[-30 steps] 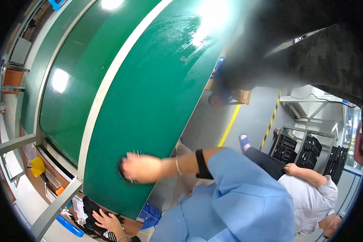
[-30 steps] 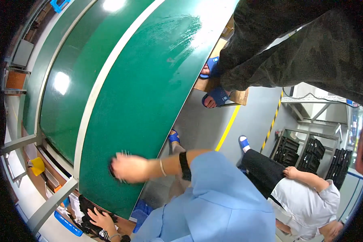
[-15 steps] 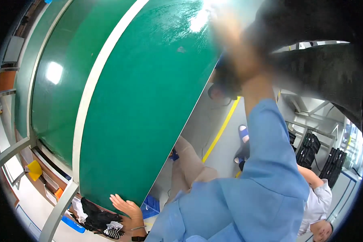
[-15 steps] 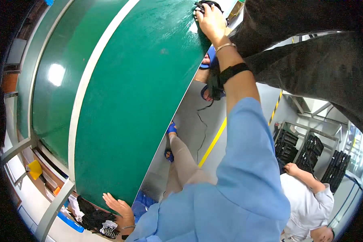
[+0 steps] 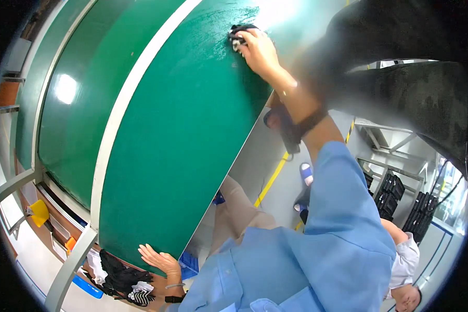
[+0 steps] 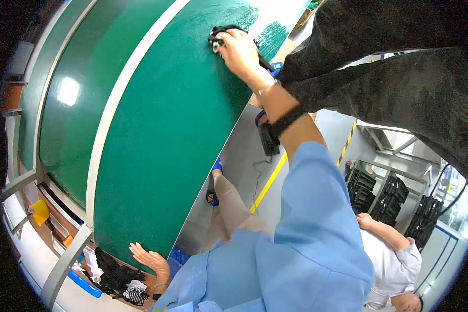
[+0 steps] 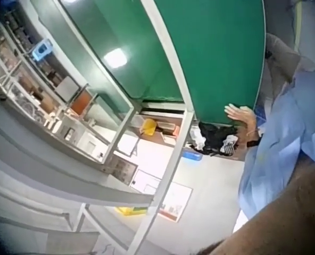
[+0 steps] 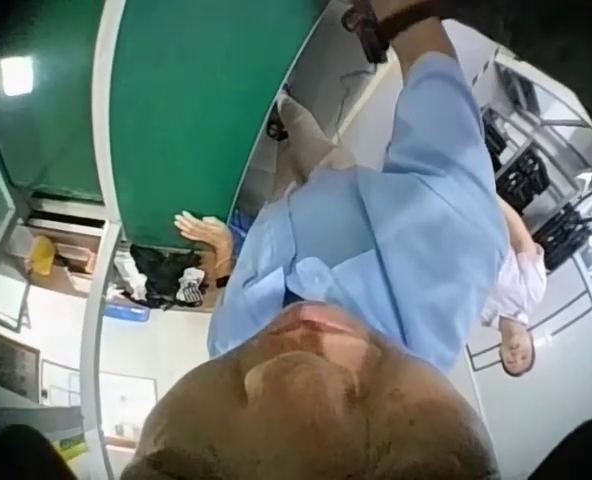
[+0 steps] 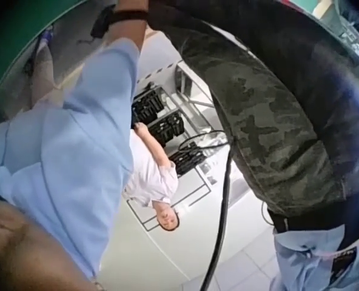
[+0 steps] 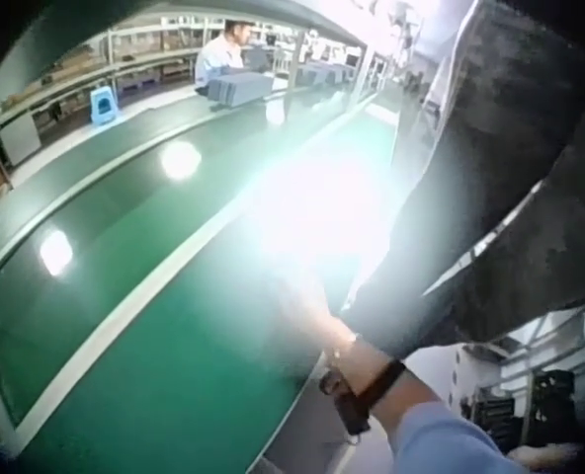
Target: Organizing various electronics components into crates, wiping down workstation surfaces, and moving storage bins on a factory floor.
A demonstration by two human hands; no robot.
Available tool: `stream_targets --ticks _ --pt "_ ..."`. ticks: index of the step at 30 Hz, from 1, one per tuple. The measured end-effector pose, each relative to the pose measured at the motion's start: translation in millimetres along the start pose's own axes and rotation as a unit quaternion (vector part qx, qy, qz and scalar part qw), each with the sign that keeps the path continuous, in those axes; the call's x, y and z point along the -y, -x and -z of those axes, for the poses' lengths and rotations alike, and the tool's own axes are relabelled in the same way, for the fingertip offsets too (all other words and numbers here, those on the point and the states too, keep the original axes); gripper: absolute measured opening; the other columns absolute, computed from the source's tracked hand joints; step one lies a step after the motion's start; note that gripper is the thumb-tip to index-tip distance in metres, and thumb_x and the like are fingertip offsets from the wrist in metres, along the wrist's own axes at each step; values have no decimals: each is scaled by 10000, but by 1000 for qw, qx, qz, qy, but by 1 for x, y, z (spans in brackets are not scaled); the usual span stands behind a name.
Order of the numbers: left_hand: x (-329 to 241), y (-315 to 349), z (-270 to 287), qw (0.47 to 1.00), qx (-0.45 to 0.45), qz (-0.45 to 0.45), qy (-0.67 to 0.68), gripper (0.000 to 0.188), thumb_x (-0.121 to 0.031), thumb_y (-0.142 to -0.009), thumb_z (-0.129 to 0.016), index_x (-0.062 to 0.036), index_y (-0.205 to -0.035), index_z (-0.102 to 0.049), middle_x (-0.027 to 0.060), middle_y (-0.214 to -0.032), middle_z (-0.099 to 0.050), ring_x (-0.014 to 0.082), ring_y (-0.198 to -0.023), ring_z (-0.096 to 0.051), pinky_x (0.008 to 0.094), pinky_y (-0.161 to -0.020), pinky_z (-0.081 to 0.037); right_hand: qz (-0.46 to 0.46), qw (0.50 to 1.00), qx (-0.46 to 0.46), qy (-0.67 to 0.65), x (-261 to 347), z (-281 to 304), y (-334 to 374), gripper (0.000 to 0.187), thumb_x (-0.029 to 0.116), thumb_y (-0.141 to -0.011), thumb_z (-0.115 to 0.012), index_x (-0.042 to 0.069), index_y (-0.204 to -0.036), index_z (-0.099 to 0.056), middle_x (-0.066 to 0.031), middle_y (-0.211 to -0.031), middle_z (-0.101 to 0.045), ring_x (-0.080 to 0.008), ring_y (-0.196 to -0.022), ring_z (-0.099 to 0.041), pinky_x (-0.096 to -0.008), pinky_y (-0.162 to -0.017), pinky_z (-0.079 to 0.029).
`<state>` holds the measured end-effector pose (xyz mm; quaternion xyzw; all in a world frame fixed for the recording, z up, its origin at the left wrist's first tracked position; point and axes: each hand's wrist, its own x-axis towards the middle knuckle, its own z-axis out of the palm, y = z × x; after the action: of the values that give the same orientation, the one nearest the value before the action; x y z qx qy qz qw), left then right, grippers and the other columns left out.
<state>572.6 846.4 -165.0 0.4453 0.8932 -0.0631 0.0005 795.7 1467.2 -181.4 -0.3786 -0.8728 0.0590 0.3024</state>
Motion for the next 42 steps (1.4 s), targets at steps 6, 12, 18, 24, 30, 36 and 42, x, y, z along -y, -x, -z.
stream_targets --ticks 6,12,18,24,30,36,42 --pt "10 2 -3 1000 5 2 10 506 -265 -956 -194 9 -1371 -285 212 -1454 -238 375 -1354 -217 528 -1094 -138 -69 997 31 26 45 5 40 295 104 -720 -674 84 -1008 -613 -133 -1024 -575 -337 -971 -539 -413 -826 -450" --pt "3 0 -1 1000 9 5 23 488 -226 -942 -227 6 -1368 -278 218 -1449 -240 386 -1353 -214 541 -1096 -128 -50 997 29 59 16 2 4 263 116 -718 -693 82 -969 -623 -130 -973 -576 -337 -945 -540 -425 -799 -449" --pt "12 3 -5 1000 -8 -2 30 477 -200 -932 -250 -1 -1364 -282 217 -1445 -247 384 -1352 -218 546 -1094 -131 -62 995 14 79 44 -3 32 272 143 -732 -700 79 -976 -599 -124 -927 -562 -330 -891 -544 -419 -793 -444" --pt "14 5 -6 1000 -20 2 22 466 -191 -931 -248 -13 -1360 -291 219 -1439 -258 380 -1350 -226 543 -1094 -142 27 998 21 49 26 -3 30 306 124 -760 -685 48 -1031 -566 -162 -942 -555 -347 -876 -541 -427 -774 -446" --pt "15 3 -10 1000 -25 -2 19 468 -220 -946 -228 -3 -1350 -318 206 -1431 -291 368 -1342 -256 533 -1090 -163 -113 988 11 108 1 -26 13 307 144 -721 -697 92 -982 -543 -125 -986 -531 -332 -930 -512 -432 -809 -431" --pt "14 0 -3 1000 -11 8 12 474 -243 -950 -227 9 -1339 -328 214 -1422 -299 378 -1339 -257 542 -1088 -165 6 999 42 27 84 -1 52 252 101 -762 -663 51 -983 -552 -177 -1006 -549 -370 -958 -509 -451 -833 -421" --pt "7 -6 -15 999 -25 1 37 478 -250 -953 -220 8 -1343 -321 209 -1429 -292 377 -1343 -249 539 -1085 -166 -154 985 74 40 -56 -17 -12 234 154 -772 -641 83 -981 -564 -170 -965 -544 -356 -915 -500 -445 -823 -419"
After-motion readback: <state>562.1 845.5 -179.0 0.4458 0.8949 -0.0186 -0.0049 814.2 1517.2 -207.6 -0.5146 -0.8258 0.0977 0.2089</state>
